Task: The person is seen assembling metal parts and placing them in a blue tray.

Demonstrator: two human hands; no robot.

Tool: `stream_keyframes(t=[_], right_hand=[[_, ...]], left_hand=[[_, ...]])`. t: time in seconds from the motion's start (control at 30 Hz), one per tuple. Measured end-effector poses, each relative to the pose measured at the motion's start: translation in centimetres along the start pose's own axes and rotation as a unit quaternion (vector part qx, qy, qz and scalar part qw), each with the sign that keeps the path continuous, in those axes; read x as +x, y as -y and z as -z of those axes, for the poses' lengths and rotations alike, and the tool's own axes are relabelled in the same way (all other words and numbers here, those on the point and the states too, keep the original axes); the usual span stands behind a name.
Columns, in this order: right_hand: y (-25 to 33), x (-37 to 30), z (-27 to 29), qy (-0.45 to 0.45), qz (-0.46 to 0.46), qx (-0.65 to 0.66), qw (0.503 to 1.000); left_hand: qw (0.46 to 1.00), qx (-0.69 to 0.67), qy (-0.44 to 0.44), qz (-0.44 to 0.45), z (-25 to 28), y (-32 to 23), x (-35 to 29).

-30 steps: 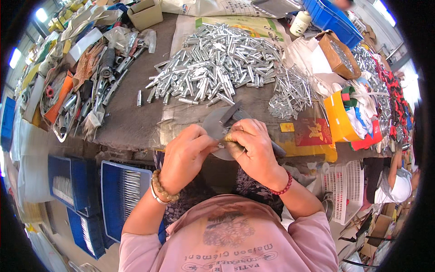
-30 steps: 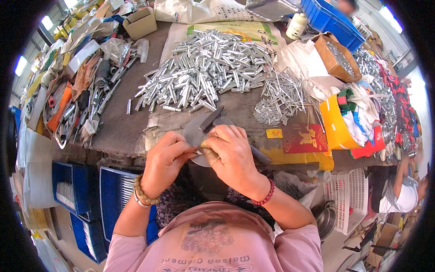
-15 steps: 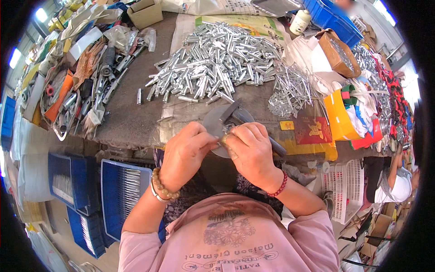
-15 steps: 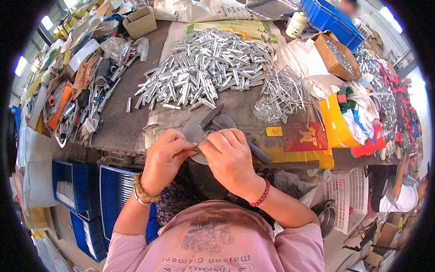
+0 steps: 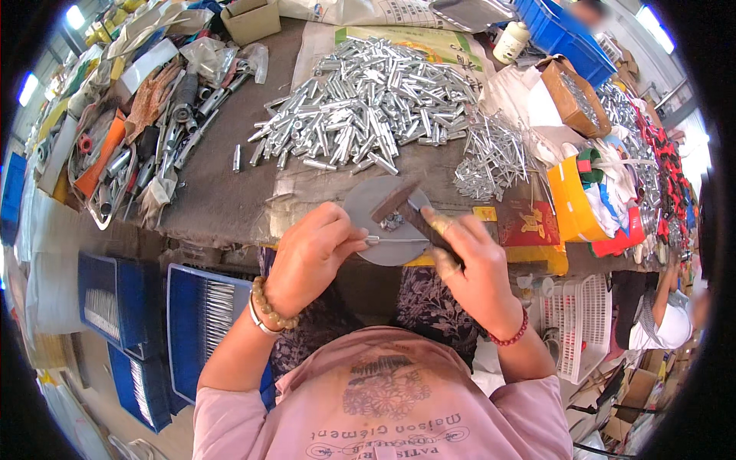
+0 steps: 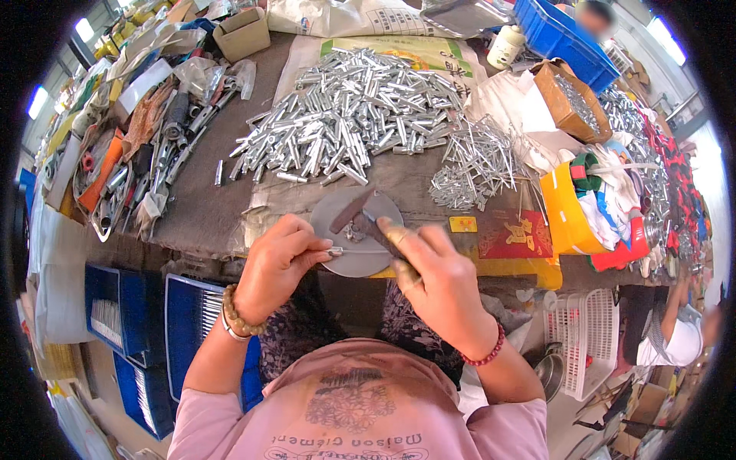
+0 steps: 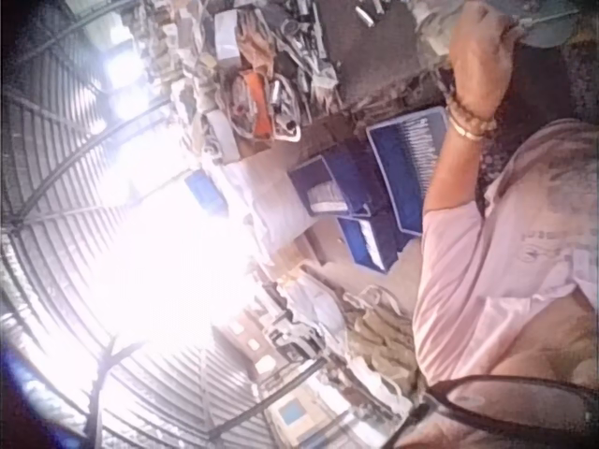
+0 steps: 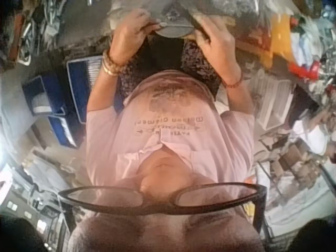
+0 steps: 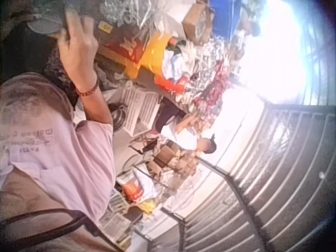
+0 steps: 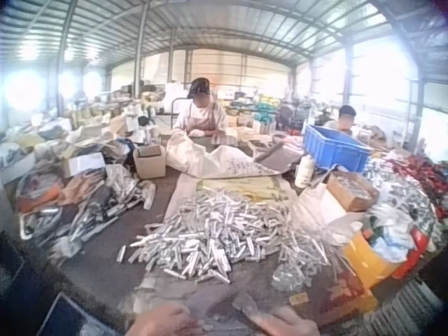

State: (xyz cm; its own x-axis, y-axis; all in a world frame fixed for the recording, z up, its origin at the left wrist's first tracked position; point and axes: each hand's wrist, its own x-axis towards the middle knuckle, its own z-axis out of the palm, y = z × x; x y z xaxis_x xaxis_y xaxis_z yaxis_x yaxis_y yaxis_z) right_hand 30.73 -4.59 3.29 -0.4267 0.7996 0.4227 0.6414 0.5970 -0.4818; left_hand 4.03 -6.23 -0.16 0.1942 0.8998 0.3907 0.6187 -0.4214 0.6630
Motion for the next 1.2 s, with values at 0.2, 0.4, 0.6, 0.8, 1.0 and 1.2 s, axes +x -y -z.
stream_keyframes(t=[0.2,0.4,0.6,0.8,1.0,1.2], right_hand=[[1.0,-1.7,0.7,-0.057,0.06,0.002,0.997],[1.1,-2.3,0.6,0.033,0.085,-0.096,0.991],[2.4,-2.0,1.4,-0.12,0.083,0.04,0.989],[1.1,-2.4,0.7,0.006,0.072,-0.102,0.992],[2.7,-2.0,1.4,-0.151,0.087,0.021,0.984],[2.2,-2.3,0.6,0.048,0.065,-0.069,0.994]], left_hand=[[1.0,-0.03,-0.004,-0.009,0.1,0.2,-0.2],[0.999,-0.03,-0.004,-0.021,-0.3,0.5,0.1],[0.999,-0.043,-0.016,-0.003,-0.2,0.3,-0.4],[0.999,-0.038,0.001,0.006,0.1,0.1,-0.2],[0.998,-0.055,-0.004,0.009,0.0,0.3,-0.4],[0.999,-0.035,0.002,0.002,-0.2,0.4,-0.5]])
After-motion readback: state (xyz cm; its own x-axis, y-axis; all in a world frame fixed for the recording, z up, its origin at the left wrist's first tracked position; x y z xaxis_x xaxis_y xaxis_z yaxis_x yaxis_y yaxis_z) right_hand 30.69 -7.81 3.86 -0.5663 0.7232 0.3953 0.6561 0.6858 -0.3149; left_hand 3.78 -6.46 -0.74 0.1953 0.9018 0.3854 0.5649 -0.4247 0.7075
